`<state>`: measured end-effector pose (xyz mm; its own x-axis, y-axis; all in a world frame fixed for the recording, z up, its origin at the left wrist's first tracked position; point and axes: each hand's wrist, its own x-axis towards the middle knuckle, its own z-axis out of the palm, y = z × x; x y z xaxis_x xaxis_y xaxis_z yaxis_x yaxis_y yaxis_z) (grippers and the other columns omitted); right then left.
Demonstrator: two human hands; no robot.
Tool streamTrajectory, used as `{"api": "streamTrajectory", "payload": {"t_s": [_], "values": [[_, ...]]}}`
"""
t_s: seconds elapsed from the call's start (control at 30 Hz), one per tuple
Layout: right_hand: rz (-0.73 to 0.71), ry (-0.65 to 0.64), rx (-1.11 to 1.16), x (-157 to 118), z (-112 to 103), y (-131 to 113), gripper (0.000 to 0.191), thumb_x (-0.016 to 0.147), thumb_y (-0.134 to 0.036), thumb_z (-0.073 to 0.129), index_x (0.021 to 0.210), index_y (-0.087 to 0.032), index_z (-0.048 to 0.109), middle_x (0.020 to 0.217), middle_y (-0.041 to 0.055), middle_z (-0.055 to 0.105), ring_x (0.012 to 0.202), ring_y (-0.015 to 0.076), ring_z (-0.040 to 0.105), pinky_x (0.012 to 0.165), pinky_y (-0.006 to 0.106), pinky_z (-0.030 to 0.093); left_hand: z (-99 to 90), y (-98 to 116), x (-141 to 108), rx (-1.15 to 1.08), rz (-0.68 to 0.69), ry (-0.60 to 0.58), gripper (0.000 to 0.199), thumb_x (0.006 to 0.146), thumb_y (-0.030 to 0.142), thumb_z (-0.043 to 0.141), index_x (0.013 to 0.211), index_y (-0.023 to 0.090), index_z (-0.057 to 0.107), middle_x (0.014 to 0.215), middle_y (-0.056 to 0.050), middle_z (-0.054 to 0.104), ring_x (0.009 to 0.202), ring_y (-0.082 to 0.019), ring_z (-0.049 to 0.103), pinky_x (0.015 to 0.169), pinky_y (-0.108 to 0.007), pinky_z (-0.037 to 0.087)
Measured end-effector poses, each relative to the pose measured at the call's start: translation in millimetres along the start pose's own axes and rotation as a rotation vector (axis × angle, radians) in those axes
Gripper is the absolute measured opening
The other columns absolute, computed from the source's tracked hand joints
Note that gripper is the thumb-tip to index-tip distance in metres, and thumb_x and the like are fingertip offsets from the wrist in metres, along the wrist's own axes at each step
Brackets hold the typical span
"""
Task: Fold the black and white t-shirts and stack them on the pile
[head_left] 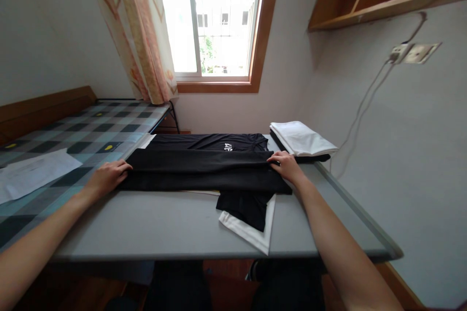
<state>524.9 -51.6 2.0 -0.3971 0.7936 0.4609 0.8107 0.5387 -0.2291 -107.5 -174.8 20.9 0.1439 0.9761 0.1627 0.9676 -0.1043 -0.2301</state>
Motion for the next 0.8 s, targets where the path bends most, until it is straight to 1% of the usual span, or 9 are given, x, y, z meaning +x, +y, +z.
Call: {"api": "streamTrajectory", "payload": {"t_s": [0.13, 0.23, 0.33, 0.47, 0.57, 0.63, 0.73, 0.8], "values": [[0.005, 0.001, 0.099, -1.4, -2.6, 4.3, 0.015, 0.079, -0.019, 0.061, 0.084, -0.022, 0.075, 0.089, 0.0061, 0.071, 0.088, 0.0240, 0.062, 0.085, 0.039, 0.046, 5.8, -1.9, -0.6, 0.005, -0.037, -0.001, 0.032, 0.093, 0.027, 0.035, 0.106, 0.021, 0.063, 0.113, -0.003, 0.064, 0.090, -0.019, 0.059, 0.085, -0.029, 0.041], [-0.012, -0.011, 0.155, -2.4, -6.8, 4.9, 0.014, 0.077, -0.016, 0.061, 0.079, -0.021, 0.074, 0.087, 0.0059, 0.071, 0.087, 0.0235, 0.062, 0.085, 0.038, 0.047, 1.4, 0.0, 0.2, 0.017, -0.082, 0.000, 0.030, 0.092, 0.027, 0.036, 0.105, 0.022, 0.064, 0.113, -0.002, 0.064, 0.087, -0.019, 0.060, 0.081, -0.029, 0.041], [-0.021, -0.020, 0.211, -4.5, -11.8, 3.9, 0.014, 0.075, -0.015, 0.061, 0.077, -0.021, 0.073, 0.086, 0.0057, 0.070, 0.086, 0.0224, 0.062, 0.085, 0.037, 0.047, -5.3, 1.7, -1.6, -0.024, -0.131, 0.000, 0.028, 0.092, 0.029, 0.039, 0.104, 0.022, 0.063, 0.114, -0.002, 0.064, 0.085, -0.018, 0.061, 0.074, -0.027, 0.040], [-0.021, -0.064, 0.216, -8.5, -16.3, 1.5, 0.014, 0.074, -0.014, 0.062, 0.076, -0.021, 0.073, 0.085, 0.0050, 0.069, 0.085, 0.0217, 0.062, 0.084, 0.036, 0.048, -9.8, 3.4, -7.6, -0.041, -0.164, -0.016, 0.026, 0.091, 0.029, 0.042, 0.103, 0.021, 0.064, 0.112, -0.002, 0.064, 0.083, -0.018, 0.063, 0.069, -0.026, 0.040], [-0.004, -0.094, 0.202, -9.9, -17.1, -0.4, 0.015, 0.071, -0.012, 0.063, 0.074, -0.022, 0.074, 0.085, 0.0047, 0.069, 0.086, 0.0217, 0.062, 0.084, 0.035, 0.048, -10.6, 8.1, -10.9, 0.013, -0.110, -0.019, 0.025, 0.089, 0.022, 0.043, 0.099, 0.019, 0.066, 0.107, -0.004, 0.067, 0.085, -0.021, 0.063, 0.074, -0.030, 0.042], [0.000, -0.103, 0.215, -9.9, -17.5, -1.6, 0.016, 0.072, -0.012, 0.063, 0.076, -0.022, 0.075, 0.086, 0.0046, 0.069, 0.087, 0.0215, 0.062, 0.085, 0.035, 0.048, -11.7, 14.9, -10.4, 0.064, -0.047, 0.026, 0.027, 0.088, 0.018, 0.042, 0.098, 0.019, 0.067, 0.103, -0.005, 0.068, 0.090, -0.023, 0.063, 0.079, -0.034, 0.043], [0.012, -0.109, 0.240, -9.0, -18.5, -4.1, 0.019, 0.073, -0.013, 0.063, 0.085, -0.022, 0.075, 0.089, 0.0049, 0.069, 0.088, 0.0210, 0.062, 0.085, 0.035, 0.048, -15.9, 33.7, -4.0, 0.081, 0.071, 0.119, 0.030, 0.085, 0.015, 0.045, 0.104, 0.020, 0.068, 0.103, -0.008, 0.068, 0.095, -0.026, 0.062, 0.083, -0.038, 0.043], [0.021, -0.112, 0.235, -8.3, -18.5, -6.5, 0.018, 0.073, -0.014, 0.064, 0.085, -0.021, 0.074, 0.090, 0.0052, 0.068, 0.088, 0.0210, 0.062, 0.085, 0.035, 0.048, -20.4, 52.7, 3.7, 0.056, 0.163, 0.164, 0.035, 0.082, 0.013, 0.048, 0.110, 0.020, 0.068, 0.104, -0.009, 0.067, 0.094, -0.027, 0.062, 0.083, -0.039, 0.044]]}}
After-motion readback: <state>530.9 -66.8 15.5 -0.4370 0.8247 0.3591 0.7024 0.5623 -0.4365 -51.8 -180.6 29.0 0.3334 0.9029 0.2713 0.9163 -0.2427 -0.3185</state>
